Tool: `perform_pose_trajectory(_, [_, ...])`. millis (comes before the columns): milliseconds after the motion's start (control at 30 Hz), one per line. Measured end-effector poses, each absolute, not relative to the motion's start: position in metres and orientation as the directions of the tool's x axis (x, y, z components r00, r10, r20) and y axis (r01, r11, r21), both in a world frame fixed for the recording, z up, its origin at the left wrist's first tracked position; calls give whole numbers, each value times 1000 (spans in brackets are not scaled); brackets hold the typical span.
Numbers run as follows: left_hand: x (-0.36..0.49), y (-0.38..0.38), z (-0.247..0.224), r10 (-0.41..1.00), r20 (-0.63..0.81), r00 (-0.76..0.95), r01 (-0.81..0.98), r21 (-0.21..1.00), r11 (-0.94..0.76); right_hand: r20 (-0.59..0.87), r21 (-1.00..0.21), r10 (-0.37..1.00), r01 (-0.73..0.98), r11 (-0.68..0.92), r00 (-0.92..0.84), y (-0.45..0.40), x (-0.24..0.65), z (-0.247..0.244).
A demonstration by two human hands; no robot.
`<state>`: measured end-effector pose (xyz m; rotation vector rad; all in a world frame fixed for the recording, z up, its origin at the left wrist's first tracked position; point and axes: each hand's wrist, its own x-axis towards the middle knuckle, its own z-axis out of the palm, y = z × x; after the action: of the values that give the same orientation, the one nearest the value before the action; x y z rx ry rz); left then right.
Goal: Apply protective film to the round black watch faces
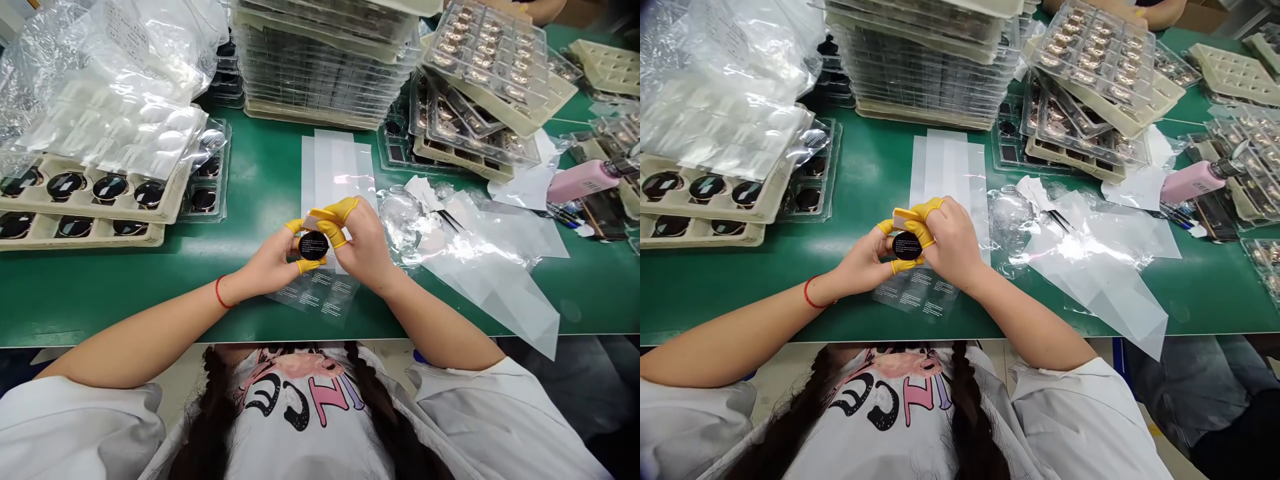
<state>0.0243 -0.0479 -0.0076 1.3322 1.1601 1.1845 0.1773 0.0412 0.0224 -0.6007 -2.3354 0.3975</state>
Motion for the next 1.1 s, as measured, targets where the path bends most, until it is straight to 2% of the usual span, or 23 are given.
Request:
perform_pose_trajectory(100, [27, -46, -5, 999, 12, 48, -13, 1000, -11, 497, -530, 570, 291, 796, -655, 46, 180, 23])
perform_pose_trajectory(233, [26, -43, -1, 999, -35, -7, -61, 998, 35, 354, -724, 810, 411, 554, -468, 93, 211, 14])
perform_pose_trajectory(300, [22, -41, 0, 998, -47, -37, -47, 998, 46, 252, -738, 893, 522, 427, -374, 128, 229, 5])
perform_pose_trajectory(367, [18, -40, 1, 995, -68, -73, -4, 998, 67, 216, -706, 926, 606, 367, -309, 152, 239, -1])
perform_pose_trajectory(467, [15, -37, 1, 990, -108, -91, 39, 993, 112, 271, -674, 909, 612, 414, -317, 148, 227, -1])
perform_pose_trajectory(567, [16, -37, 0, 990, -113, -85, 16, 993, 115, 236, -738, 799, 433, 517, -553, 103, 196, 7])
perform_pose_trajectory(667, [18, -39, -1, 993, -109, -48, -49, 993, 106, 220, -779, 668, 284, 559, -711, 65, 170, 19])
perform_pose_trajectory(733, [17, -39, -1, 991, -131, -21, -84, 988, 129, 243, -782, 605, 216, 584, -758, 64, 162, 41])
perform_pose_trajectory(800, [16, -39, -1, 992, -121, -46, -93, 989, 117, 300, -762, 613, 203, 614, -731, 85, 157, 79])
perform_pose_trajectory(933, [11, -35, -3, 988, -103, -119, -150, 985, 85, 481, -727, 722, 234, 646, -497, 173, 138, 181])
perform_pose_trajectory(1000, [9, -33, -5, 986, -112, -124, -188, 978, 88, 550, -676, 760, 350, 648, -346, 230, 122, 221])
perform_pose_trajectory(1067, [8, -32, -7, 984, -126, -125, -208, 973, 98, 562, -658, 777, 416, 628, -283, 287, 104, 241])
perform_pose_trajectory(1100, [7, -32, -8, 984, -131, -124, -212, 972, 102, 574, -600, 775, 508, 618, -264, 313, 95, 243])
